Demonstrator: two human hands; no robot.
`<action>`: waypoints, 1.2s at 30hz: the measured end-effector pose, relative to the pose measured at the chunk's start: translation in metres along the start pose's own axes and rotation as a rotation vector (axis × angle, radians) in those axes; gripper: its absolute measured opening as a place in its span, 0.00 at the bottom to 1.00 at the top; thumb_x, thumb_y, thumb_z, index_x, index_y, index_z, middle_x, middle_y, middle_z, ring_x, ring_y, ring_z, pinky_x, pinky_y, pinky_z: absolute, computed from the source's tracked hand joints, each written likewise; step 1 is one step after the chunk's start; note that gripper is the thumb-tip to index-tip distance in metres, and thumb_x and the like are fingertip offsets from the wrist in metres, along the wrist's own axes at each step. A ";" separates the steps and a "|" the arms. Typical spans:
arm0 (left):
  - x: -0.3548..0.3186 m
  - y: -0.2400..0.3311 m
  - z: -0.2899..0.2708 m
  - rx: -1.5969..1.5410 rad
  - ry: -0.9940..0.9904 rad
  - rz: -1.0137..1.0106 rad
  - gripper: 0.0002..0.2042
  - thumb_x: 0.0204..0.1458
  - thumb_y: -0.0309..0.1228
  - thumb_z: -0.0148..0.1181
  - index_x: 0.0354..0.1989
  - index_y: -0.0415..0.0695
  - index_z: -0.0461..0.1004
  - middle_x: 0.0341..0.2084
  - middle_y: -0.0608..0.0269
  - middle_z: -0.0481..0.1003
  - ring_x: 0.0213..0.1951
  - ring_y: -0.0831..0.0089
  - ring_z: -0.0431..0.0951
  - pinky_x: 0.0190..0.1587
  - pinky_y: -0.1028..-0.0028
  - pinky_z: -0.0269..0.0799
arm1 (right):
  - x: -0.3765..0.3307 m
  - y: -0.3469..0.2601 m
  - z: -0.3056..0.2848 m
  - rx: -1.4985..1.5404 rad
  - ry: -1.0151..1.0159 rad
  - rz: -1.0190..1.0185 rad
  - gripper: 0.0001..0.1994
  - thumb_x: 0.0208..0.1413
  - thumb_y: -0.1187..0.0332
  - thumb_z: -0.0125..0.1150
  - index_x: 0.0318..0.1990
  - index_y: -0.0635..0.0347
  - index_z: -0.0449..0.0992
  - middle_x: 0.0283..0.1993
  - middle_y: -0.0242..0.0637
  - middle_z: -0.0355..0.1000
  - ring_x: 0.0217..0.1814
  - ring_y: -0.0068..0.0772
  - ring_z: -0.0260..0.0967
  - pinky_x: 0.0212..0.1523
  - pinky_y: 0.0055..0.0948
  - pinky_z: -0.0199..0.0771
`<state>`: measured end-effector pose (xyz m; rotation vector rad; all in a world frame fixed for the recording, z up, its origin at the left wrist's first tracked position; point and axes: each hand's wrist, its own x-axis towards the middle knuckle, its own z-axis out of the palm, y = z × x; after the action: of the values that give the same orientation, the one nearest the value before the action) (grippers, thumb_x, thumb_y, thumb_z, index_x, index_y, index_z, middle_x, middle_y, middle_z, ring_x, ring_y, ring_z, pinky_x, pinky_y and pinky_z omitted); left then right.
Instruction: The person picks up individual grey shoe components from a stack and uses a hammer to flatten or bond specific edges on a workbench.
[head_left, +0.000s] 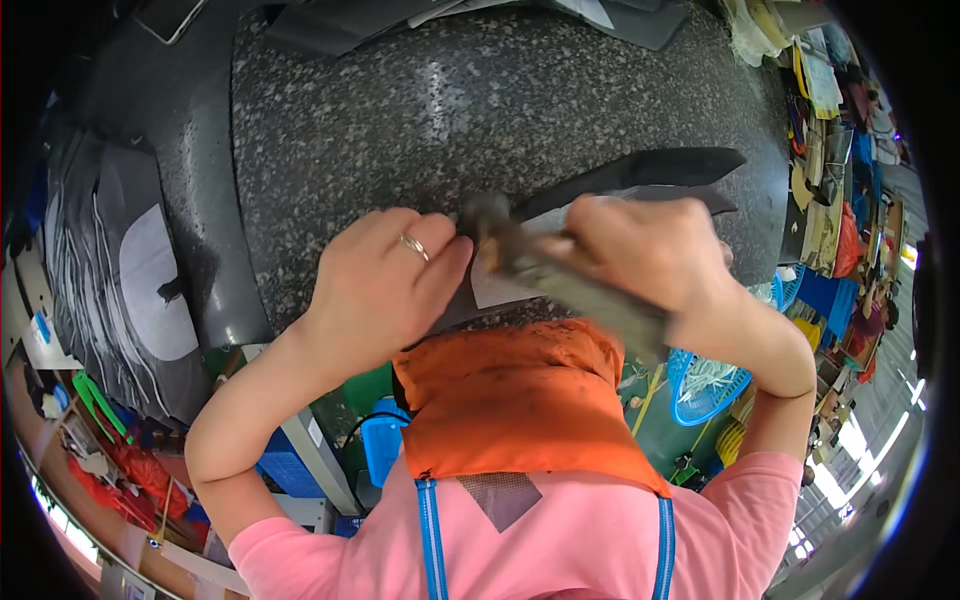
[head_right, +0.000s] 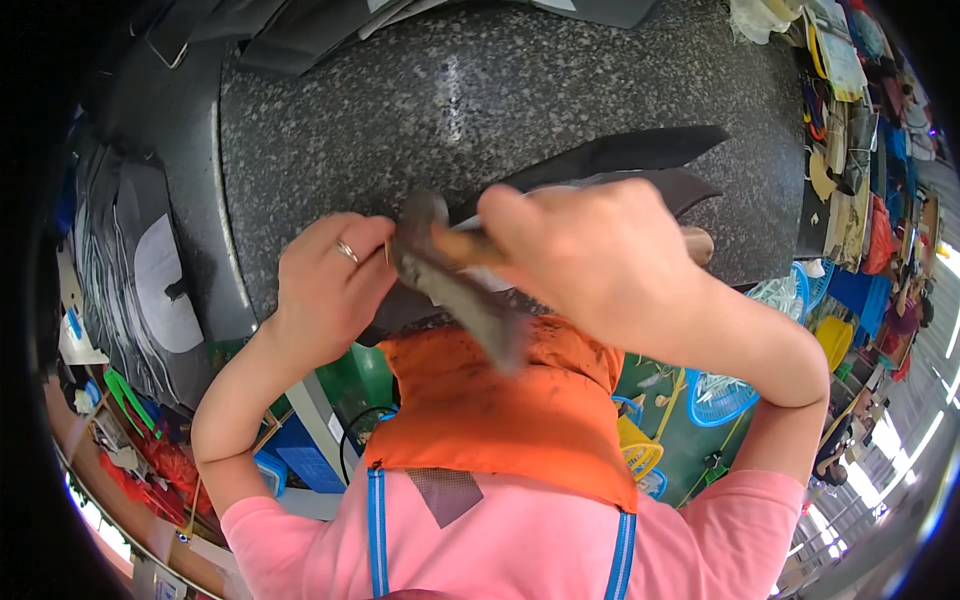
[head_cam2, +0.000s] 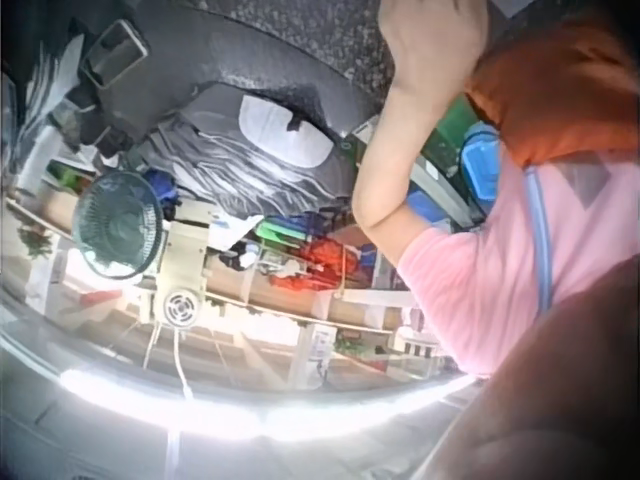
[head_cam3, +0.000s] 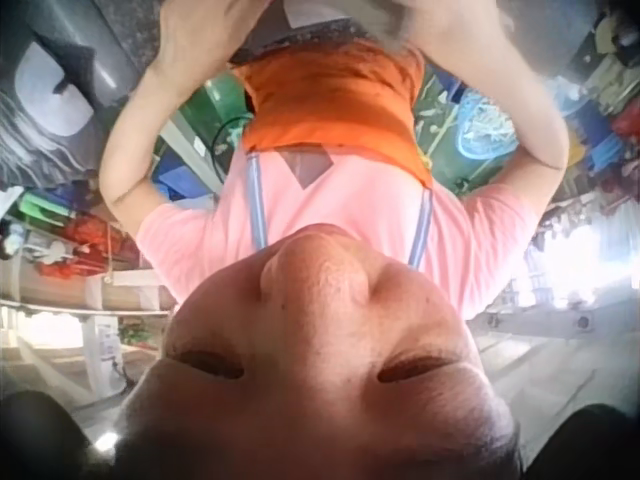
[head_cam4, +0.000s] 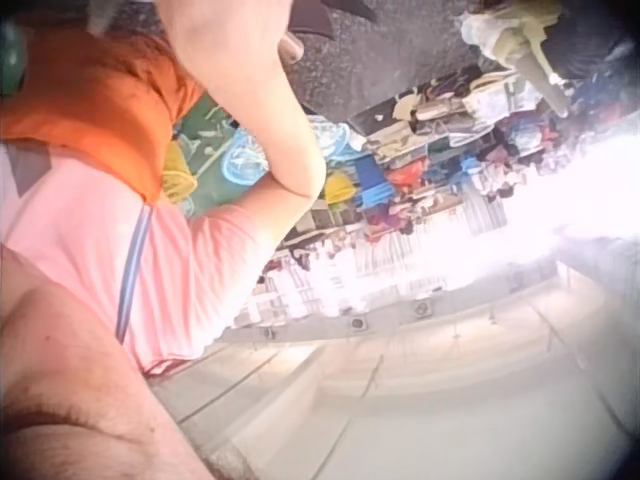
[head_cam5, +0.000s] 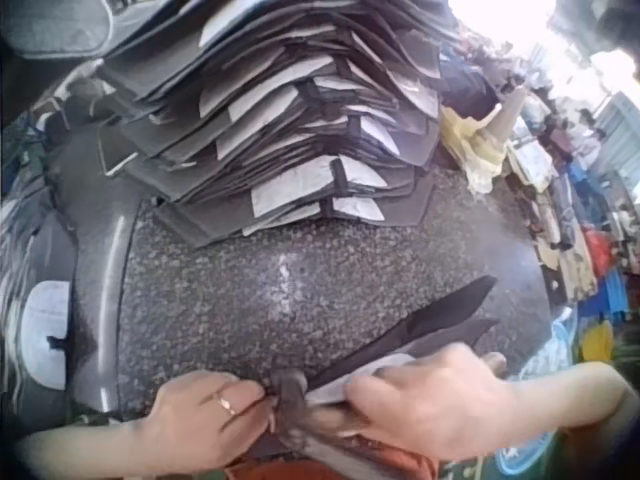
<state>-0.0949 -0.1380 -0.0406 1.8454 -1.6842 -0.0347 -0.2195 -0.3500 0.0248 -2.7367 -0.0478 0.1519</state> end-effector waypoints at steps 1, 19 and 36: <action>-0.004 -0.001 -0.004 0.006 -0.003 -0.004 0.09 0.38 0.22 0.61 0.31 0.42 0.76 0.28 0.65 0.71 0.27 0.65 0.72 0.28 0.68 0.70 | 0.000 -0.002 0.003 -0.042 -0.073 -0.041 0.15 0.54 0.57 0.61 0.28 0.57 0.65 0.19 0.36 0.69 0.20 0.42 0.71 0.18 0.38 0.69; -0.046 0.009 -0.023 0.004 0.068 -0.404 0.10 0.35 0.17 0.67 0.29 0.41 0.76 0.33 0.59 0.76 0.37 0.60 0.76 0.37 0.66 0.73 | 0.025 -0.016 0.011 0.111 -0.062 -0.099 0.15 0.57 0.55 0.57 0.28 0.57 0.71 0.14 0.41 0.67 0.19 0.47 0.71 0.21 0.42 0.72; 0.014 0.075 -0.006 0.301 -0.055 -0.416 0.41 0.29 0.36 0.76 0.58 0.43 0.66 0.59 0.45 0.61 0.66 0.43 0.51 0.64 0.43 0.50 | -0.018 0.012 0.009 0.345 0.664 0.174 0.11 0.48 0.71 0.69 0.38 0.59 0.74 0.26 0.39 0.74 0.25 0.38 0.75 0.29 0.30 0.74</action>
<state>-0.1568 -0.1471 0.0044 2.4165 -1.3695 -0.0050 -0.2378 -0.3584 0.0141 -2.3120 0.3642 -0.6395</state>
